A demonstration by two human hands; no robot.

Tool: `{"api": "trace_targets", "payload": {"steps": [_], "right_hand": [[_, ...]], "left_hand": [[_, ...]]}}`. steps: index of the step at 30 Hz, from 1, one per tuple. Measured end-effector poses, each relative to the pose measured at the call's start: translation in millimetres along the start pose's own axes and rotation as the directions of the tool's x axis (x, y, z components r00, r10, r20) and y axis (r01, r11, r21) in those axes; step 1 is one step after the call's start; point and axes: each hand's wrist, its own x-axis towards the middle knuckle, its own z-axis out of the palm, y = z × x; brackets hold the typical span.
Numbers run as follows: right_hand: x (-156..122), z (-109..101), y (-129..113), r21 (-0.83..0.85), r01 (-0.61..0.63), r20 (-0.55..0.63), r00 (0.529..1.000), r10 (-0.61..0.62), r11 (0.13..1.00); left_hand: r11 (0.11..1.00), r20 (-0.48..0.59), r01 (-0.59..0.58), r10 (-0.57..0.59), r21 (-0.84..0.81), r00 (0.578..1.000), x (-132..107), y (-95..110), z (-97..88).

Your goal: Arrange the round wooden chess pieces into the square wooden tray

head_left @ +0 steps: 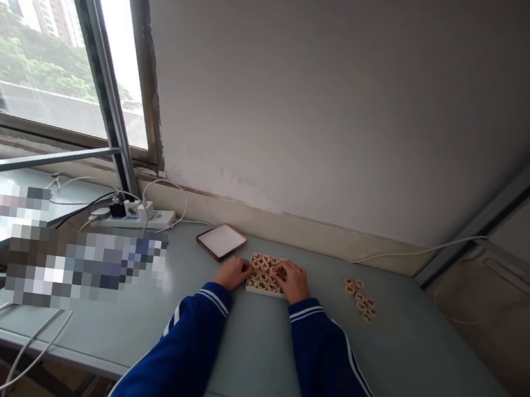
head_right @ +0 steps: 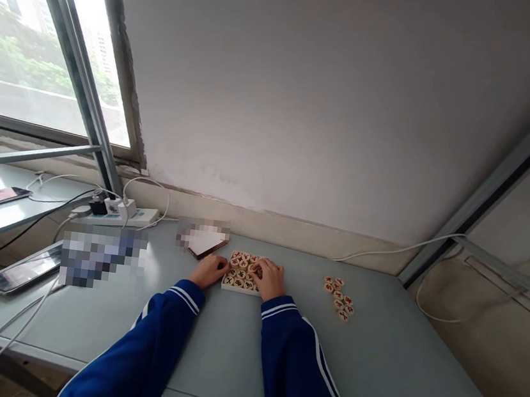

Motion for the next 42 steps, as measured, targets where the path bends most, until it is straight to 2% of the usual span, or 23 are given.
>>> {"api": "trace_targets", "payload": {"steps": [6,12,15,17,20,22,23,25,27,29,32,38,42], "right_hand": [[0.9,1.2,9.4,-0.106,0.005,-0.036,0.999,-0.009,0.994],[1.7,-4.2,13.0,-0.092,0.033,-0.002,0.999,-0.034,0.995],[2.5,-17.9,25.8,-0.158,-0.051,-0.118,0.992,0.033,0.986],[-1.5,-29.9,43.7,-0.247,-0.216,-0.275,0.950,0.146,0.945],[-17.9,-42.2,81.3,-0.357,-0.519,-0.464,0.820,0.335,0.776],[-31.9,-42.1,107.1,-0.400,-0.652,-0.461,0.751,0.473,0.645],[-37.9,-39.5,118.3,-0.420,-0.677,-0.421,0.735,0.532,0.604],[-44.9,-31.1,134.9,-0.472,-0.635,-0.319,0.770,0.553,0.612],[-44.0,-21.3,142.6,-0.506,-0.534,-0.232,0.841,0.490,0.677],[-37.7,-12.3,142.0,-0.512,-0.437,-0.169,0.895,0.412,0.739],[-27.2,-1.3,130.1,-0.497,-0.322,-0.090,0.943,0.321,0.806],[-22.8,13.6,89.3,-0.416,-0.131,0.022,0.988,0.154,0.900],[-22.0,9.3,68.6,-0.335,-0.068,0.063,0.994,0.095,0.940]], "left_hand": [[1.000,-0.013,-0.028,0.028,0.005,1.000,1.3,-2.8,2.5],[1.000,0.009,0.011,-0.011,0.000,1.000,0.5,0.2,-0.2],[1.000,0.001,-0.003,0.003,-0.002,1.000,0.2,0.0,0.0],[1.000,-0.001,-0.012,0.012,-0.006,1.000,0.3,-1.2,1.0],[1.000,-0.006,-0.008,0.008,-0.004,1.000,0.8,-3.5,3.5],[1.000,-0.016,-0.016,0.016,0.002,1.000,1.2,-5.0,5.4],[1.000,-0.021,-0.024,0.024,0.004,0.999,1.4,-5.8,6.4],[0.999,-0.027,-0.040,0.040,0.007,0.999,1.8,-7.1,8.2],[0.999,-0.031,-0.040,0.041,0.010,0.999,2.1,-8.1,9.6],[0.999,-0.032,-0.036,0.036,0.011,0.999,2.3,-8.3,10.2],[1.000,-0.022,-0.025,0.025,0.011,0.999,2.2,-7.3,9.5],[1.000,0.004,0.015,-0.015,-0.010,1.000,1.2,-5.6,7.8],[1.000,-0.011,-0.010,0.010,-0.017,1.000,1.1,-7.5,9.5]]}}
